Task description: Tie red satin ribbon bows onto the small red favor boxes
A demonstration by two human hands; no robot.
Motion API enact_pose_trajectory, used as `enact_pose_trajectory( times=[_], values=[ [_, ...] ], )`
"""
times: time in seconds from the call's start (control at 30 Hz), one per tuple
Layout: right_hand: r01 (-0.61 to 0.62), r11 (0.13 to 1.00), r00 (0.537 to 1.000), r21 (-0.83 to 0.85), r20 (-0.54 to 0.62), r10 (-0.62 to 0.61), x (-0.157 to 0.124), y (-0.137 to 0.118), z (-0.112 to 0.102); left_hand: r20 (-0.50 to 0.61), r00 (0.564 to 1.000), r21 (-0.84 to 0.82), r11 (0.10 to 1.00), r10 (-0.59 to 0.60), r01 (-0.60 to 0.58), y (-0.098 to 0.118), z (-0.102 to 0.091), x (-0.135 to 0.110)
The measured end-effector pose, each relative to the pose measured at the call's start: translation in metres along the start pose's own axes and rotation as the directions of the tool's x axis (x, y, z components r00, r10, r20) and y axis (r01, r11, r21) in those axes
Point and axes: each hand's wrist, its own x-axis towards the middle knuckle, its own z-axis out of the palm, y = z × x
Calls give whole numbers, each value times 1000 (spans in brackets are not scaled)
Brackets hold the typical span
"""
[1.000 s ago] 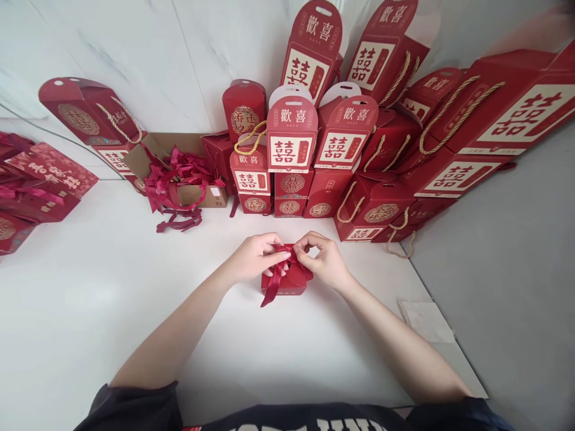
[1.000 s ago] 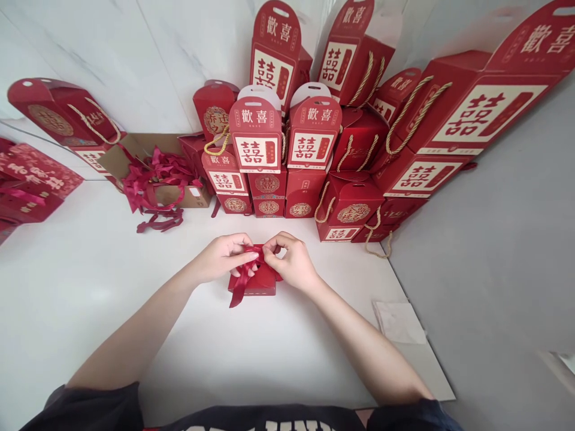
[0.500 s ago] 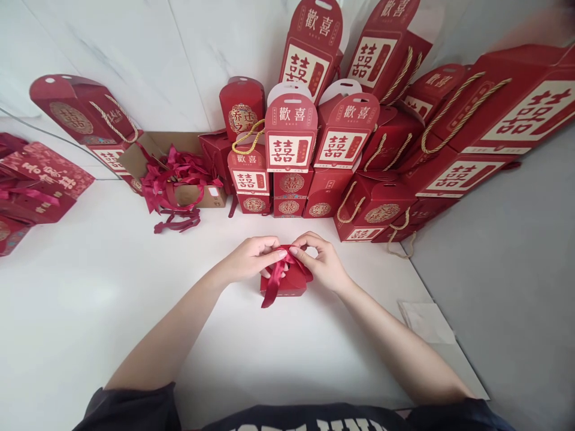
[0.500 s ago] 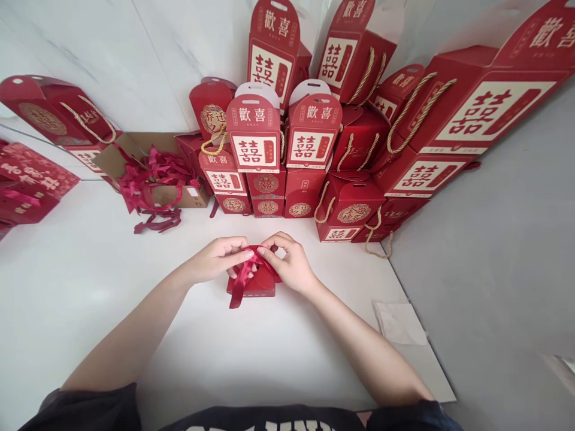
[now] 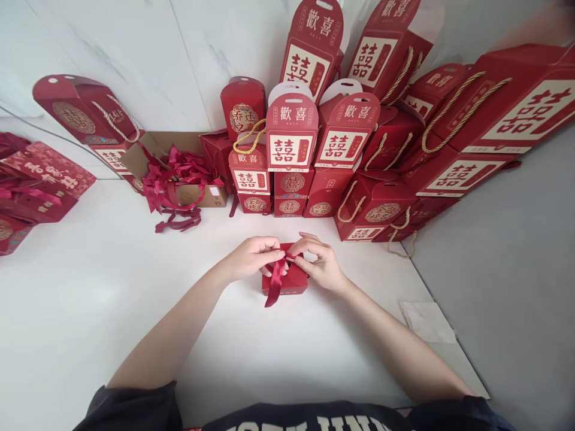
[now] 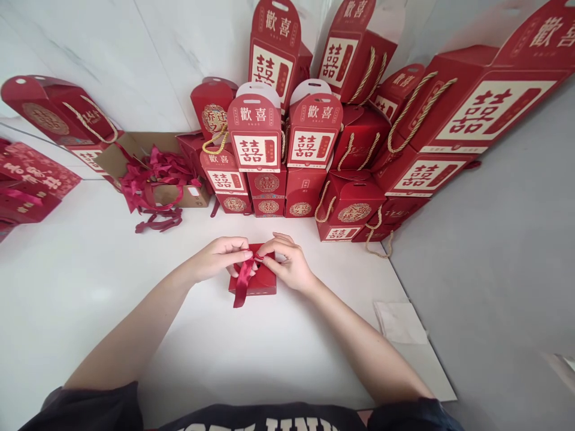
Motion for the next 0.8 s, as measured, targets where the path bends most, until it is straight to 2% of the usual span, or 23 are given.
enact_pose_trajectory(
  times=[0.1, 0.27, 0.5, 0.67, 0.8],
  values=[
    [75, 997, 996, -25, 53, -74, 1, 1, -5, 3, 1000, -10, 1000, -15, 15, -1, 0, 0],
    [192, 969, 959, -157, 241, -151, 7, -6, -15, -29, 1000, 35, 999, -8, 9, -4, 2, 2],
    [157, 977, 959, -144, 259, -116, 8, -12, -19, -112, 980, 231, 963, 166, -137, -8, 5, -2],
    [116, 987, 971, -109, 220, -90, 7, -9, -17, -194, 933, 530, 833, 302, -159, -3, 17, -12],
    [111, 990, 974, -83, 205, -92, 7, -8, -15, -287, 853, 743, 664, 436, -89, -10, 32, -13]
  ],
)
